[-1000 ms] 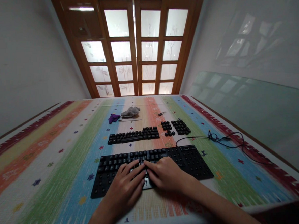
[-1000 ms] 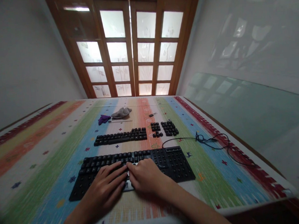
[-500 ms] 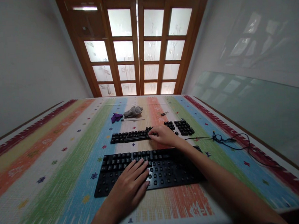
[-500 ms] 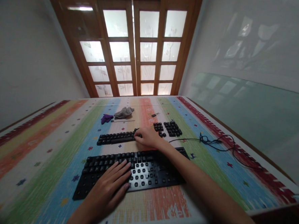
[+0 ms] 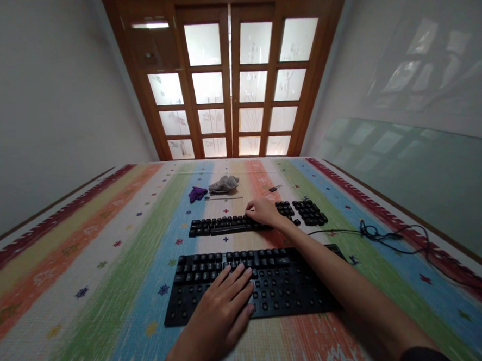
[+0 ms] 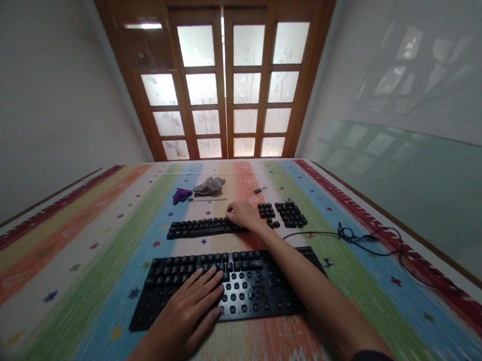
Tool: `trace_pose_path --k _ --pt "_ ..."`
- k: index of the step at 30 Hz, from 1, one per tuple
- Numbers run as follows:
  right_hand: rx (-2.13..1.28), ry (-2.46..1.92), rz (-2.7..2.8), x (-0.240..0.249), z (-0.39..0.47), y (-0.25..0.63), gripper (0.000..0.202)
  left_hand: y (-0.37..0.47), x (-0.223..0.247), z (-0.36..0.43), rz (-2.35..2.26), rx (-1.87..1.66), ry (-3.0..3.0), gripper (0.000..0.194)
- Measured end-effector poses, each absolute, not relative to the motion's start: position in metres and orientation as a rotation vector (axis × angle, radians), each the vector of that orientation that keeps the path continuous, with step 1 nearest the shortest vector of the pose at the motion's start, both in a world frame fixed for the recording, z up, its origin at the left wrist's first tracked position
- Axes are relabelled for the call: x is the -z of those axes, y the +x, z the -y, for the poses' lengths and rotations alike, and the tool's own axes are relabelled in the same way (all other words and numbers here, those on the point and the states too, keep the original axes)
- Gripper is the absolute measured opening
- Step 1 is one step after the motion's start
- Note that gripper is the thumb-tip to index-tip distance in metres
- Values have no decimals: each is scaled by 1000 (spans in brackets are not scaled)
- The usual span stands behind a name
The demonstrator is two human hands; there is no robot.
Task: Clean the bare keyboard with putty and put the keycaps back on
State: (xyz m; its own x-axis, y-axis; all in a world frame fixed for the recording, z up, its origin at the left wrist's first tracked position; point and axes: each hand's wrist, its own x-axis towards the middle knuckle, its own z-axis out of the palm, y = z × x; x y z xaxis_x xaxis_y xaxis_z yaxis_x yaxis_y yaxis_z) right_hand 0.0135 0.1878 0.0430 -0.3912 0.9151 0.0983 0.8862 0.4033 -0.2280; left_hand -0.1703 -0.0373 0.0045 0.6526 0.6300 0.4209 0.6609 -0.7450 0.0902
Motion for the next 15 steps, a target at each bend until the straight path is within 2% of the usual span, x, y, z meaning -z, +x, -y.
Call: trace_pose_path --k 15 --pt "-260 -1699 2424 -51 -193 4 28 -171 -2 37 1122 693 -2821 38"
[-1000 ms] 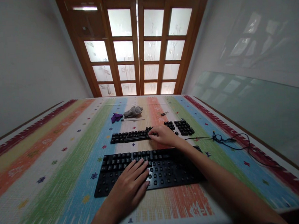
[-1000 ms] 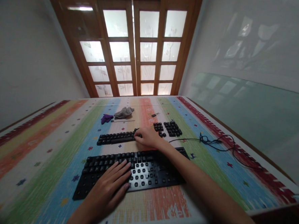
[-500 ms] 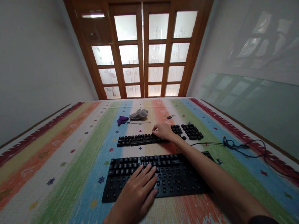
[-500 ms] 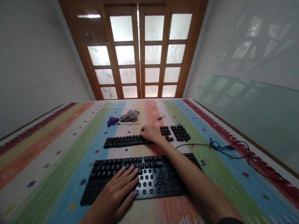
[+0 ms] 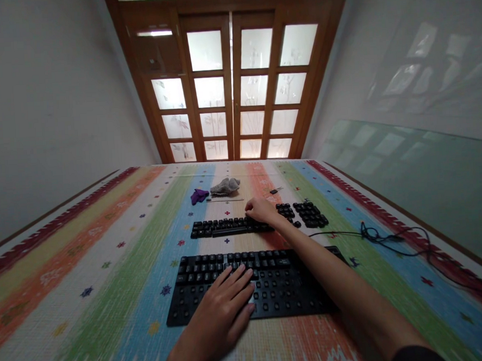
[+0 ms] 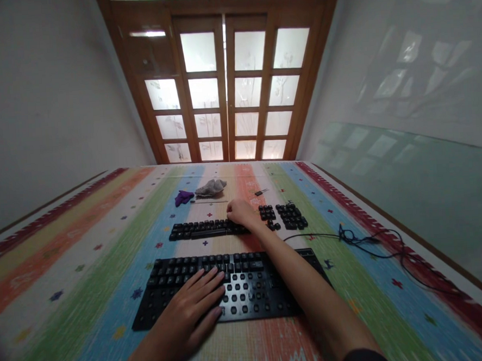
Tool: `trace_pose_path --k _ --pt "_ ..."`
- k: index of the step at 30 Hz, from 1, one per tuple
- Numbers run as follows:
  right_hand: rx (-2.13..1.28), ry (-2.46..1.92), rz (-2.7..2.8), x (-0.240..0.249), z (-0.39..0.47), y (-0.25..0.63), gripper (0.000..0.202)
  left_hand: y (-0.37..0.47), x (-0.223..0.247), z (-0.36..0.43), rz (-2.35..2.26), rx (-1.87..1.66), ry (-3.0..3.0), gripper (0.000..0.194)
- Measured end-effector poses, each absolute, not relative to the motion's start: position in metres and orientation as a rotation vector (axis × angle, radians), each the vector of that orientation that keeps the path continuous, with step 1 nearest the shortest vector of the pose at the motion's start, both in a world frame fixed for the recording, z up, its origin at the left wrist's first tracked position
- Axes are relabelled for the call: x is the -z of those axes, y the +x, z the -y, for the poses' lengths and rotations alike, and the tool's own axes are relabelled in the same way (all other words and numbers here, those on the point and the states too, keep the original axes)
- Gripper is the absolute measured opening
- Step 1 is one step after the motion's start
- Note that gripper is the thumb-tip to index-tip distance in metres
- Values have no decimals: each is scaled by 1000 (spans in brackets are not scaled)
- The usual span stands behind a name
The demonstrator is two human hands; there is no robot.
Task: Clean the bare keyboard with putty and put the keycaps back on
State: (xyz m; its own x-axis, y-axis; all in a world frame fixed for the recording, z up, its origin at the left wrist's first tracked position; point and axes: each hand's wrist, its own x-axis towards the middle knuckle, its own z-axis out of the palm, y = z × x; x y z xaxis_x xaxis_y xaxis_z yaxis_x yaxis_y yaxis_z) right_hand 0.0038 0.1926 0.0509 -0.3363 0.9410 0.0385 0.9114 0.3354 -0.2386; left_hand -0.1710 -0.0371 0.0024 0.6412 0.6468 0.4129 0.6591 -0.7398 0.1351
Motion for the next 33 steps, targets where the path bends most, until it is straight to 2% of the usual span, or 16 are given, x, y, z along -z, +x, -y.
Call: trace_pose_path --k 11,15,24,29,33 --pt "-193 -1514 2359 -53 -183 5 28 -171 -3 38 1187 722 -2820 38" --pt "-191 -1368 2363 -55 -165 14 21 -169 -5 39 1187 726 -2813 38" --pt "-438 -1007 2266 -45 -105 47 14 -167 -5 41 1161 690 -2768 41" --pt "-570 -950 2252 -51 -78 58 14 -166 -7 40 1130 592 -2739 48" --pt "-578 -947 2293 -54 -65 64 12 -163 -5 39 1085 534 -2672 42"
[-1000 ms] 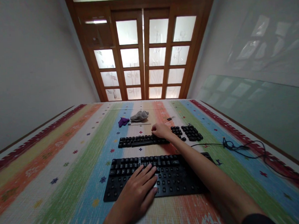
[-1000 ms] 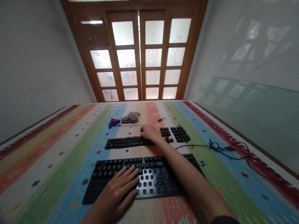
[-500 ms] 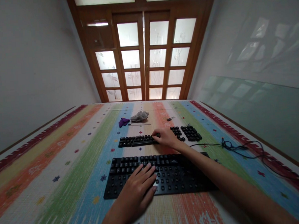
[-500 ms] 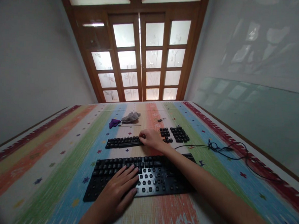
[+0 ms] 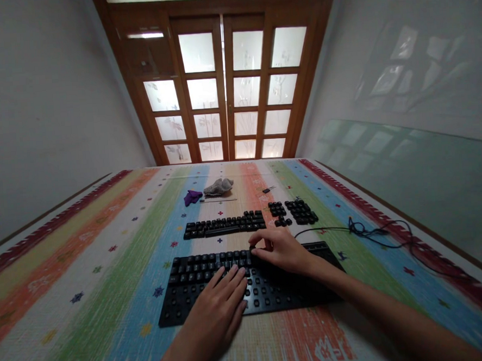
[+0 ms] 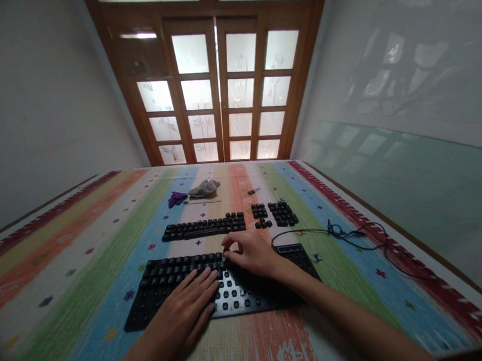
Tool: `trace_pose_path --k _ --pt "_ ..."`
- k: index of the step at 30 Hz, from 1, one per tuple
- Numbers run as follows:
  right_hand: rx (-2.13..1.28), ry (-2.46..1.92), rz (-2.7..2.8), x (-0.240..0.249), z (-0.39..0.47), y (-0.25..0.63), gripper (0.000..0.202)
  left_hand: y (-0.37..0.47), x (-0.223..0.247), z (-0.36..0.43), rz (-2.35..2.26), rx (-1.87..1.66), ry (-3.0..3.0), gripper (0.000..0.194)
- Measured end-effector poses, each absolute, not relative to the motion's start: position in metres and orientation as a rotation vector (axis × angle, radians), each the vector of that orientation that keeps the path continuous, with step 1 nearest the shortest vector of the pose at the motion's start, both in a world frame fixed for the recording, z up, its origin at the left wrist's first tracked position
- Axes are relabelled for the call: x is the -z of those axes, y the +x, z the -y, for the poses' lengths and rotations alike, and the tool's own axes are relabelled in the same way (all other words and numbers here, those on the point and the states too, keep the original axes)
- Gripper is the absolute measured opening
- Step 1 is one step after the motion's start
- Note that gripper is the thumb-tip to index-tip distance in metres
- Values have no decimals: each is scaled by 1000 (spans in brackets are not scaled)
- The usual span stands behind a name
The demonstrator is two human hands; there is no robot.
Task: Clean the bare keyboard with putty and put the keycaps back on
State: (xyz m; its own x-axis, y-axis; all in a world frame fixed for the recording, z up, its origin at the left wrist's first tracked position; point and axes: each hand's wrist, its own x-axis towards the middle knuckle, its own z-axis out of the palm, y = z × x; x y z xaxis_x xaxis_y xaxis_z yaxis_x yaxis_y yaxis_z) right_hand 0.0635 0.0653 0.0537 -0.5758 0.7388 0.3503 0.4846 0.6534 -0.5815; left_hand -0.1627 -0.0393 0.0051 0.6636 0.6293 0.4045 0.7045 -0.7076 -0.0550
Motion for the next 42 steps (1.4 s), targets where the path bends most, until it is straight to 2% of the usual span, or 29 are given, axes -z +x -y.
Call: trace_pose_path --k 11,20,27,36,42 --pt "-627 -948 2288 -44 -50 71 12 -158 -7 42 1120 481 -2652 38" --pt "-656 -932 2278 -39 -38 72 11 -150 -14 38 1174 714 -2690 28" --pt "-569 -861 2327 -26 -34 67 12 -140 -26 30 1220 794 -2697 21" --pt "-381 -746 2436 -13 -32 71 16 -133 -15 33 1152 884 -2627 27" --pt "-335 -816 2486 -16 -30 67 16 -131 -17 33 1129 973 -2651 25"
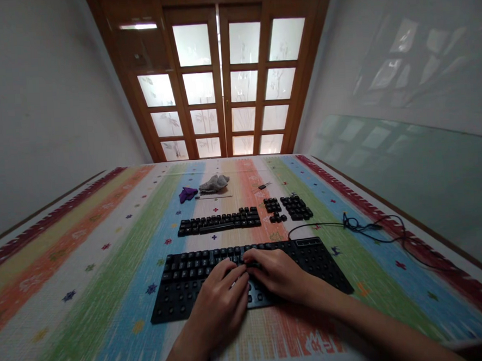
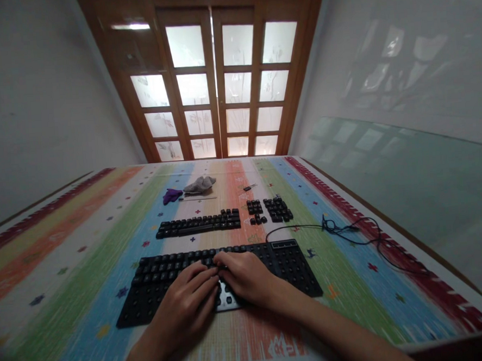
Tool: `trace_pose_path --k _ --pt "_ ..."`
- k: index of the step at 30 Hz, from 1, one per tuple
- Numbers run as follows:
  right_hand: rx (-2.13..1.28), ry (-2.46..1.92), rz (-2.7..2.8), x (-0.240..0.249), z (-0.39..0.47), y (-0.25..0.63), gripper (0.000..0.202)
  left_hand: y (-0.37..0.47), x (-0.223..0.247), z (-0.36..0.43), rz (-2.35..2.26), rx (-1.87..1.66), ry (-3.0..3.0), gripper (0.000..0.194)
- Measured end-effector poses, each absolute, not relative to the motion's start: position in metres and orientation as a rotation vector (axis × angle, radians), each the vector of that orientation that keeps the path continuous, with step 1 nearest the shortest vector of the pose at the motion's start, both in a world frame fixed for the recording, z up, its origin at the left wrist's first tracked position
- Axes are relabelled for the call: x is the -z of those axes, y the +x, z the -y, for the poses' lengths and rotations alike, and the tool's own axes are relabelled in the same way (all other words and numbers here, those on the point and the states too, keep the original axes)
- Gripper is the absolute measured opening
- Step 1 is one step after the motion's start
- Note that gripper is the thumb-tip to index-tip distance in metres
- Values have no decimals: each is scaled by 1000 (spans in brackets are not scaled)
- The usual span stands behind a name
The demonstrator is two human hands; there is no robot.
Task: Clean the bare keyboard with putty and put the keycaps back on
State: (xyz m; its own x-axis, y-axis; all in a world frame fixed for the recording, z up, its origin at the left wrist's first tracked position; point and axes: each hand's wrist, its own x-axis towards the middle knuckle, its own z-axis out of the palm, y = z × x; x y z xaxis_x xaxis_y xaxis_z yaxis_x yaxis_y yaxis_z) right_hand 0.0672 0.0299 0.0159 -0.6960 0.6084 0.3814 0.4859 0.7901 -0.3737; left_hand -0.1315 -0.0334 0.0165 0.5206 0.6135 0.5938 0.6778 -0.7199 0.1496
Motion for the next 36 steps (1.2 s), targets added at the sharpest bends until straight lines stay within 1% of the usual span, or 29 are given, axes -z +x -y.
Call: trace_pose_path --k 3,9,14,16,19,21,26,31,36 --pt "-259 -816 2547 -19 -29 65 13 -130 -16 33 1117 965 -2678 24" --pt "-103 -812 2617 -21 -28 64 17 -128 -15 33 1133 959 -2694 23" --pt "103 -751 2699 -24 -24 62 13 -129 -14 34 1170 956 -2727 19" --pt "254 -718 2760 -26 -19 61 19 -128 -13 35 1195 958 -2742 20" --pt "531 -687 2818 -26 -10 60 36 -128 -13 35 1221 961 -2758 25" --pt "627 -720 2829 -25 -4 59 44 -127 -13 35 1220 980 -2763 27" --pt "637 -790 2839 -19 5 55 52 -128 -15 34 1220 1021 -2773 31" --pt "705 -865 2848 -18 9 48 55 -129 -13 34 1205 1007 -2774 31" --pt "718 -848 2864 -22 10 46 54 -128 -13 34 1203 980 -2755 31"
